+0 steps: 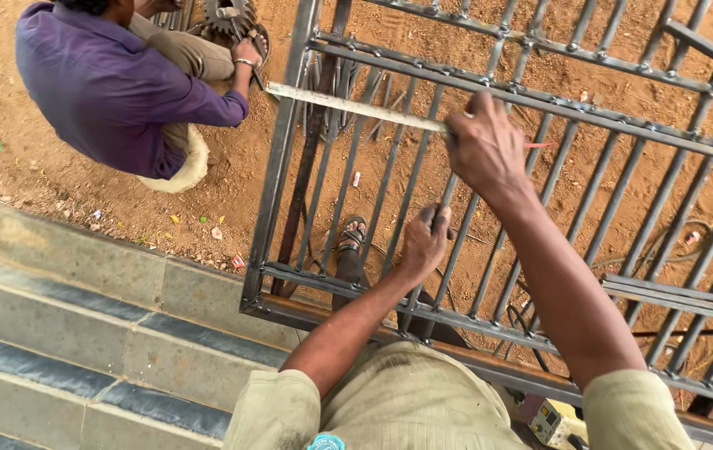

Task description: The person measures the spacing between vertical bars on a metal gate frame using a tape measure, then welds the bars to the horizontal frame using a welding torch. The person repeatedly measures and welds different sections of the gate.

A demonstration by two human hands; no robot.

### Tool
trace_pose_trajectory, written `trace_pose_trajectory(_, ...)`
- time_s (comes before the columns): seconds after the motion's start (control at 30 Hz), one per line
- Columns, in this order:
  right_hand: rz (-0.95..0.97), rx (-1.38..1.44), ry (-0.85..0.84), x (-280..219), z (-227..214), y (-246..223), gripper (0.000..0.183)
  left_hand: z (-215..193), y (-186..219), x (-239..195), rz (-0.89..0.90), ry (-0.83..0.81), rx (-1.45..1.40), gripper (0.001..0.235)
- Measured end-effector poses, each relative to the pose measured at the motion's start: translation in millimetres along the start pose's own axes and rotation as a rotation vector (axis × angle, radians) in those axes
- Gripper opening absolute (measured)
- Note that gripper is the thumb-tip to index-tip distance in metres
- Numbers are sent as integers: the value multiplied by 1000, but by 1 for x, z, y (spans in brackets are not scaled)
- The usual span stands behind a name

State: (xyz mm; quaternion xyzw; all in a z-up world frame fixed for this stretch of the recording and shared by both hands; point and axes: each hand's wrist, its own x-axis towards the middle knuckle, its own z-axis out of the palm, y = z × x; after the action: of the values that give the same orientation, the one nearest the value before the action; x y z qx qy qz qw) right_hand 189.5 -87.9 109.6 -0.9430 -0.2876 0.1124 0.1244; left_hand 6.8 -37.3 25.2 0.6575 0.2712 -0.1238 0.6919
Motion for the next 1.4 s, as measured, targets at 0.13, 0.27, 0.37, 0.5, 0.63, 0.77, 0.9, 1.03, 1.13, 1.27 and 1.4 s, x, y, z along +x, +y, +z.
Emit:
trace_pose_trajectory(0.13, -20, -31, 17, 11, 3, -7, 14, 1, -4, 3, -11, 2, 16, 29)
trace_pose_trajectory(0.27, 33, 6, 48, -20, -12, 25, 22, 1, -15, 3, 25, -22, -46, 30)
trace_pose_trajectory(0.37, 168, -4, -36, -61, -26, 63, 22, 2, -22, 2, 120, -21, -38, 34)
trace_pose_trajectory(0.5, 267, -85, -22, -90, -31, 117, 18, 1, -24, 3, 194, -25, -68, 35)
trace_pose_trajectory(0.63, 180, -97, 81, -97, -12, 142, 12, 1, -25, 0, 225, -26, -26, 34)
trace_pose_trajectory(0.77, 107, -43, 172, -97, -10, 162, 18, -1, -18, 3, 167, -11, 70, 32)
trace_pose_trajectory(0.9, 207, -114, 125, -106, -10, 176, 12, -5, -9, -2, 93, -21, 37, 36)
trace_pose_trajectory(1.03, 161, -113, 161, -112, -12, 173, 15, 0, -6, -1, 152, 3, -18, 36)
trace_pose_trajectory(1.13, 141, -120, 162, -105, -13, 168, 16, -4, -7, -2, 90, -17, -8, 36)
trace_pose_trajectory(1.27, 187, -145, 122, -102, -14, 163, 8, -1, -12, 0, 147, 1, -8, 36)
trace_pose_trajectory(1.4, 196, -103, 102, -101, -15, 162, 10, 1, -13, 0, 158, 17, -26, 39)
